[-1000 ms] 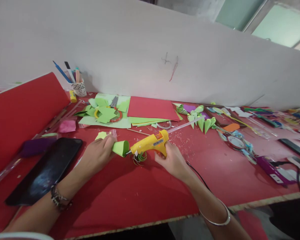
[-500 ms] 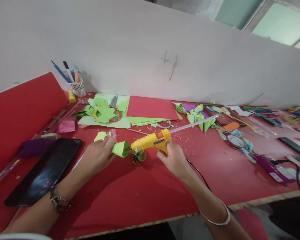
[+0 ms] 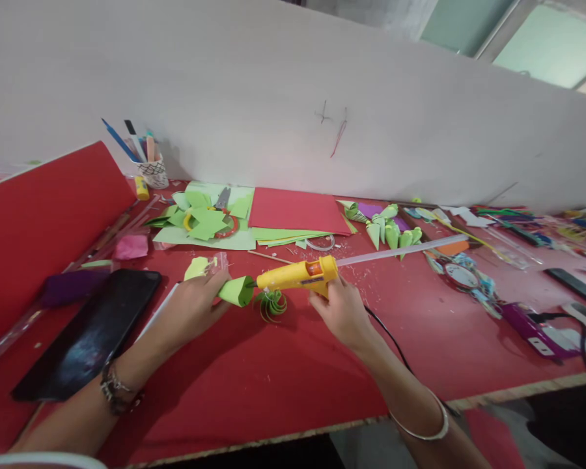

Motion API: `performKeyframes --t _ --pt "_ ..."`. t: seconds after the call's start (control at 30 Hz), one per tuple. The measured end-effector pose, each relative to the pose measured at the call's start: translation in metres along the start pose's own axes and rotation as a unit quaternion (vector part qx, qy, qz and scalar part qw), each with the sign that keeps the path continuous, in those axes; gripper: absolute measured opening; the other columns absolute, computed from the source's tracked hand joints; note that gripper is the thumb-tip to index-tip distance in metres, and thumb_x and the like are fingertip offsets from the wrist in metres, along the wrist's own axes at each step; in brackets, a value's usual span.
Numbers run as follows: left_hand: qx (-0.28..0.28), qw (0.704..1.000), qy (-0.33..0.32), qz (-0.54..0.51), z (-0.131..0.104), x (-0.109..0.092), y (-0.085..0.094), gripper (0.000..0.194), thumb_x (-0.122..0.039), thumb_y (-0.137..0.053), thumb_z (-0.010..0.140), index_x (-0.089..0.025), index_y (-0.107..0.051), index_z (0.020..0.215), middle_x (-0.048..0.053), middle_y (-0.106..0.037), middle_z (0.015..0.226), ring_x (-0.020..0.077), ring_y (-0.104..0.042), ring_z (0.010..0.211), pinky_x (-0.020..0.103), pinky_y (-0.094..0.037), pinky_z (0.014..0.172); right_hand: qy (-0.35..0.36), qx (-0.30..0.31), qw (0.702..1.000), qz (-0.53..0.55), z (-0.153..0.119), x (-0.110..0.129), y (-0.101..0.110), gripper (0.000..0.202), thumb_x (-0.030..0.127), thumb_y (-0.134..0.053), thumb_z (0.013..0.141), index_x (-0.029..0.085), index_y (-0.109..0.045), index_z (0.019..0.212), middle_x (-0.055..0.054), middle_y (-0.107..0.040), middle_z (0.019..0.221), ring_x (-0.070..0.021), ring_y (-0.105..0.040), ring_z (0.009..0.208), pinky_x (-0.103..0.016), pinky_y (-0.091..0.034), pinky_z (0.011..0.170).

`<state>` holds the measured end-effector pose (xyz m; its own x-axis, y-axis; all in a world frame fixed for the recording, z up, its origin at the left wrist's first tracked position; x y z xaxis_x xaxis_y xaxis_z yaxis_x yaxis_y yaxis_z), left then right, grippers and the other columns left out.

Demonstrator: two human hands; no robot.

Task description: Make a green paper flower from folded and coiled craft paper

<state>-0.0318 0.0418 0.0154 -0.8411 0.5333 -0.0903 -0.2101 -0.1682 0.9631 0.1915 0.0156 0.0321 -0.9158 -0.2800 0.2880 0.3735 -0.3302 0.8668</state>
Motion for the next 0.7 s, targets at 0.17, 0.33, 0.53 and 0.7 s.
performKeyframes --t 0.17,0.33,0.53,0.7 --pt "0.017 0.999 0.016 -0.050 0.0002 0.0006 -0.0005 0.010 -0.017 -0.042 0.072 -0.018 -0.050 0.079 0.002 -0.057 0.065 0.0160 -0.055 0.058 0.021 -0.034 0.049 0.003 -0.025 1.000 -0.018 -0.0003 0.0001 0.0019 0.015 0.020 -0.043 0.070 0.018 -0.051 0.082 -0.005 -0.059 0.067 -0.0176 -0.055 0.055 -0.024 -0.035 0.046" --pt "0.023 0.999 -0.005 -0.047 0.0009 -0.0023 -0.0014 0.010 -0.018 -0.041 0.073 -0.018 -0.049 0.078 0.002 -0.057 0.066 0.0162 -0.055 0.059 0.022 -0.035 0.051 0.011 -0.039 0.999 -0.020 0.0002 0.0015 0.0041 0.011 0.019 -0.043 0.069 0.017 -0.051 0.077 -0.006 -0.059 0.064 -0.0181 -0.055 0.054 -0.025 -0.036 0.046" --pt "0.021 0.998 -0.013 -0.052 0.0011 -0.0024 -0.0025 0.010 -0.019 -0.041 0.074 -0.018 -0.049 0.079 0.003 -0.058 0.068 0.0167 -0.056 0.059 0.023 -0.036 0.051 0.012 -0.044 0.999 -0.009 -0.0006 0.0008 0.0034 0.011 0.022 -0.043 0.073 0.017 -0.051 0.078 -0.006 -0.059 0.065 -0.0175 -0.055 0.055 -0.026 -0.038 0.047" --pt "-0.007 0.997 -0.019 -0.078 0.0020 -0.0045 0.0021 0.012 -0.023 -0.041 0.076 -0.017 -0.044 0.085 0.004 -0.057 0.073 0.0172 -0.055 0.063 0.024 -0.038 0.054 0.022 -0.078 0.997 -0.004 -0.0029 0.0020 0.0046 0.027 0.038 -0.050 0.074 0.017 -0.051 0.090 -0.006 -0.060 0.073 -0.0186 -0.057 0.061 -0.027 -0.041 0.051"
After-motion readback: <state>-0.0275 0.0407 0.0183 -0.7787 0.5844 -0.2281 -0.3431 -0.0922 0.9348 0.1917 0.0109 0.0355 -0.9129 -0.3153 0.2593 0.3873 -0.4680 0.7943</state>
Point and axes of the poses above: each hand's wrist, its own z-axis towards the middle knuckle, its own y-axis out of the back of the hand, x = y × z, the point moved 5 cm from there along z, towards the middle knuckle
